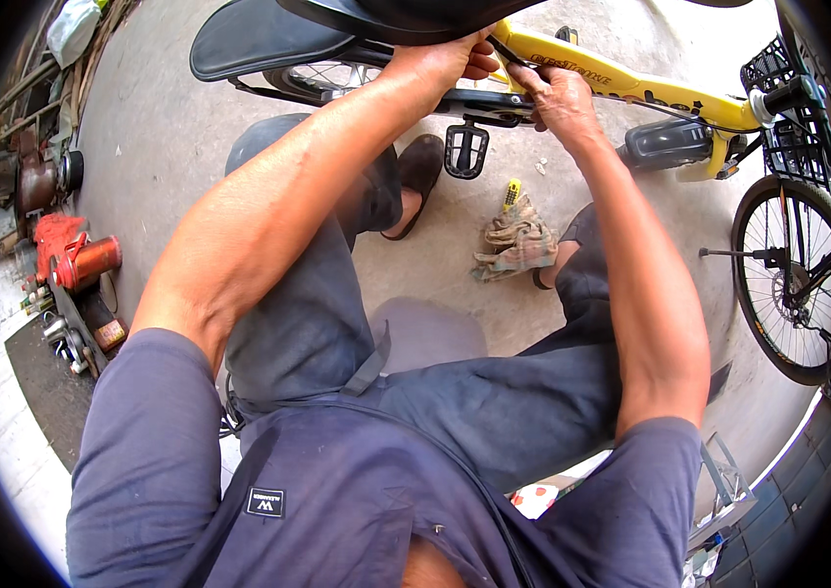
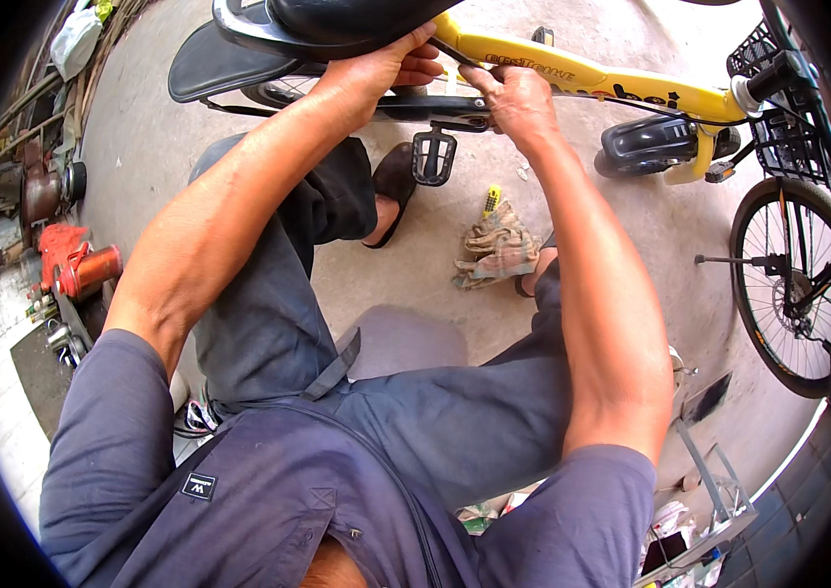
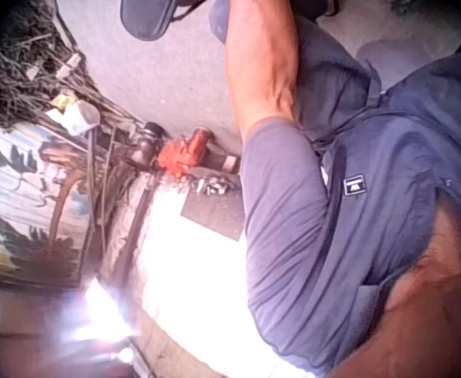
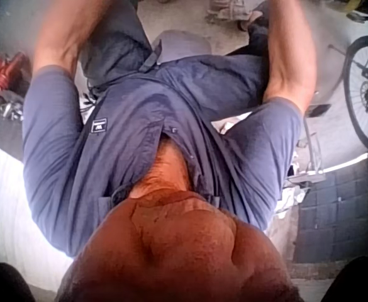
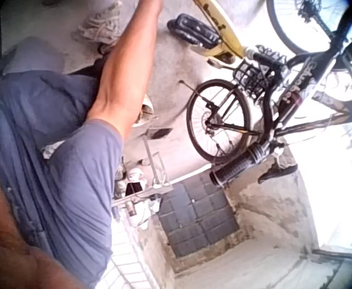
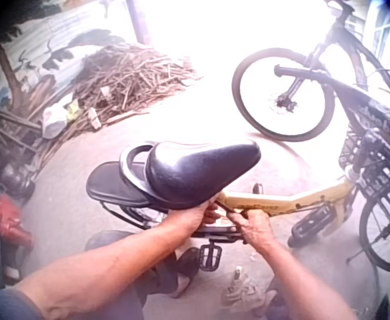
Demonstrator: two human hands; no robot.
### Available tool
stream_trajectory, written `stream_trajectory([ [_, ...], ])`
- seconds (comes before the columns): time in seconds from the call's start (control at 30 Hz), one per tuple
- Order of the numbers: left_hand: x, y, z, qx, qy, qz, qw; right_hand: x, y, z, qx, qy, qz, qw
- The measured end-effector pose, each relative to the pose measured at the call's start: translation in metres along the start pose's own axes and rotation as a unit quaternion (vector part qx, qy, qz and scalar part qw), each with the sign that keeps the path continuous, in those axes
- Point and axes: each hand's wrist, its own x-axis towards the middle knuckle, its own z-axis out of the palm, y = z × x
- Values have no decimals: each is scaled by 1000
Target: The person sits on the floor and uses a screwdriver to tighten a bolt on the frame of a yellow bicycle near the seat post. The person holds the bicycle frame steady with one hand while turning the screwdriver with the other.
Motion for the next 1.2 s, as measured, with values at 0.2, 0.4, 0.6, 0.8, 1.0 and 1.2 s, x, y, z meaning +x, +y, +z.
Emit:
stream_trajectory([
  [0.2, -3, 6, 3, 13, -13, -26, 1000, -8, -1, -1, 74, 39, 28, 996],
  [0.4, 0, 2, -1, 49, -16, -8, 999, 2, 8, 4, 120, 13, 67, 991],
  [0.6, -1, 2, 2, 8, -10, 9, 1000, -5, 3, -1, 71, 19, 64, 995],
  [0.8, 0, 3, 3, 43, -19, -10, 999, -10, -11, -21, -33, 20, 43, 998],
  [1.0, 5, -3, 3, 37, -34, -36, 998, -12, -22, -41, -192, 85, -59, 976],
  [1.2, 0, 1, 3, 13, -39, -34, 999, -15, -39, -58, -306, 131, -110, 937],
])
